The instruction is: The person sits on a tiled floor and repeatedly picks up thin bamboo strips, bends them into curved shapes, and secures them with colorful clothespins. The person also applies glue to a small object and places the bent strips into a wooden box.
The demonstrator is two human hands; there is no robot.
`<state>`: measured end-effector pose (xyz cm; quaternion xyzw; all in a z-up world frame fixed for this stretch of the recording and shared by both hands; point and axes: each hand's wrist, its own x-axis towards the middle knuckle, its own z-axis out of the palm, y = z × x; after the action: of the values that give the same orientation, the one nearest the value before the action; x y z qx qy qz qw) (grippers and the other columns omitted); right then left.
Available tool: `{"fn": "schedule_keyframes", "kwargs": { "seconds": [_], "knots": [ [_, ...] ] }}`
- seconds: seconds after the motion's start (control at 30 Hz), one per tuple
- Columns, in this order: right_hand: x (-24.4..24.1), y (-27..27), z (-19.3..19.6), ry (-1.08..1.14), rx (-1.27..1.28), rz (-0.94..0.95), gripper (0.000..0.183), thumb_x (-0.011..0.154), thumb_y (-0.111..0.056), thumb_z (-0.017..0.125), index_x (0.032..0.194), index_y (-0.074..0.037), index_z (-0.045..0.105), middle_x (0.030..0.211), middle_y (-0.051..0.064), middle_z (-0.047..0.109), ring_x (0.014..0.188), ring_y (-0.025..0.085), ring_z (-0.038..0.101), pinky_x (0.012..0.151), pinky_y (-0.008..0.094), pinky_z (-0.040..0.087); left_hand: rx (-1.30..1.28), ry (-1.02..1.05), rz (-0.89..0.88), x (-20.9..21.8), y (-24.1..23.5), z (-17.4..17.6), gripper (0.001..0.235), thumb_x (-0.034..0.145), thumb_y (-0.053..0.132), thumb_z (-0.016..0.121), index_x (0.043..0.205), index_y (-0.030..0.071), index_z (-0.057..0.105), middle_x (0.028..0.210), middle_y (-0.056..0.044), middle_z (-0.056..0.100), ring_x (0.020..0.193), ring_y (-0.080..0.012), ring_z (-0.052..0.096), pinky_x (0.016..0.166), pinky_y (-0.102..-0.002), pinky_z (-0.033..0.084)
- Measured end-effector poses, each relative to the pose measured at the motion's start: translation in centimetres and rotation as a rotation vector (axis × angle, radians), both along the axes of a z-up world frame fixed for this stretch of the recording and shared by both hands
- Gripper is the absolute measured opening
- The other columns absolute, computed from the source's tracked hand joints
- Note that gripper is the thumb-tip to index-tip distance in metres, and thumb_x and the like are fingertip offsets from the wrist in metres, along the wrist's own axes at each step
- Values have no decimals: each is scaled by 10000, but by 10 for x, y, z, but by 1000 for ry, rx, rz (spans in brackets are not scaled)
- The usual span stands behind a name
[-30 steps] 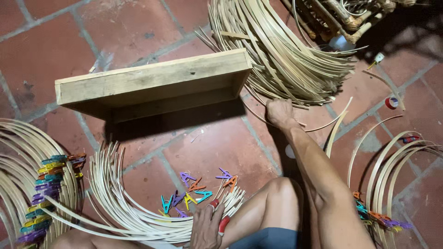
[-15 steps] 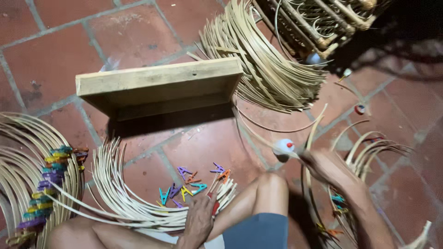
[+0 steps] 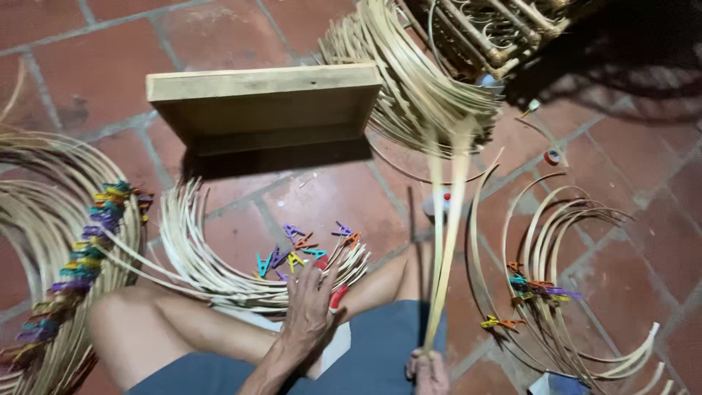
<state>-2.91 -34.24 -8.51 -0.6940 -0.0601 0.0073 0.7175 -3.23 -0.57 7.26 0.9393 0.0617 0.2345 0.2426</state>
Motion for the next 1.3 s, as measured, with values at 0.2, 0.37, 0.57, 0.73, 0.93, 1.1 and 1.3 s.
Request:
{"fn": "schedule_keyframes", "kwargs": {
  "seconds": [0.2,0.37,0.57,0.73,0.93,1.1,1.3],
  "knots": [
    [24,37,115,-612,-362,26,212,1051,-93,563,1226,2,637,846,127,656,681,217,591,634,323,477,22,-412,-403,-58,-32,77,469,894,192,710,1339,103,593,1173,-117,630,1232,-353,601,1054,-531,451],
    [75,94,211,-863,-819,790,460,664,-134,712,1101,8,718,751,156,655,639,358,645,538,459,496,-56,-300,-504,-66,-33,78,401,947,166,677,1318,47,581,1226,-172,642,1207,-385,607,1045,-545,474],
    [106,137,269,-418,-1113,1351,96,727,-85,711,823,-88,705,719,170,670,674,374,650,590,480,492,-606,398,-631,-42,-13,48,264,987,171,627,1221,107,732,955,-181,731,851,-344,698,736,-439,530],
    [136,147,320,-679,-522,934,279,817,-183,746,1048,-31,709,852,104,741,741,251,727,709,362,572,-738,472,-555,-26,-11,77,207,975,169,615,1132,101,731,846,-161,715,774,-343,698,697,-421,542],
    [113,133,307,-511,-233,828,420,1095,-250,483,1320,99,546,1237,206,653,1166,260,605,1045,382,449,-610,202,-584,-25,-14,110,277,938,88,643,1210,58,685,982,-157,736,883,-339,722,741,-403,555],
    [78,134,274,133,155,190,523,1108,-355,509,1308,106,654,1009,197,747,655,153,535,618,291,398,-667,76,-494,-23,-12,117,384,907,3,590,1284,35,653,1116,-169,751,983,-339,745,826,-390,585],
    [42,135,218,385,484,150,410,1022,-305,599,1222,49,652,972,148,713,838,180,663,776,328,535,-755,119,-443,-30,-27,107,359,941,-25,610,1295,24,647,1037,-187,757,906,-317,764,781,-372,591]
  ]
}}
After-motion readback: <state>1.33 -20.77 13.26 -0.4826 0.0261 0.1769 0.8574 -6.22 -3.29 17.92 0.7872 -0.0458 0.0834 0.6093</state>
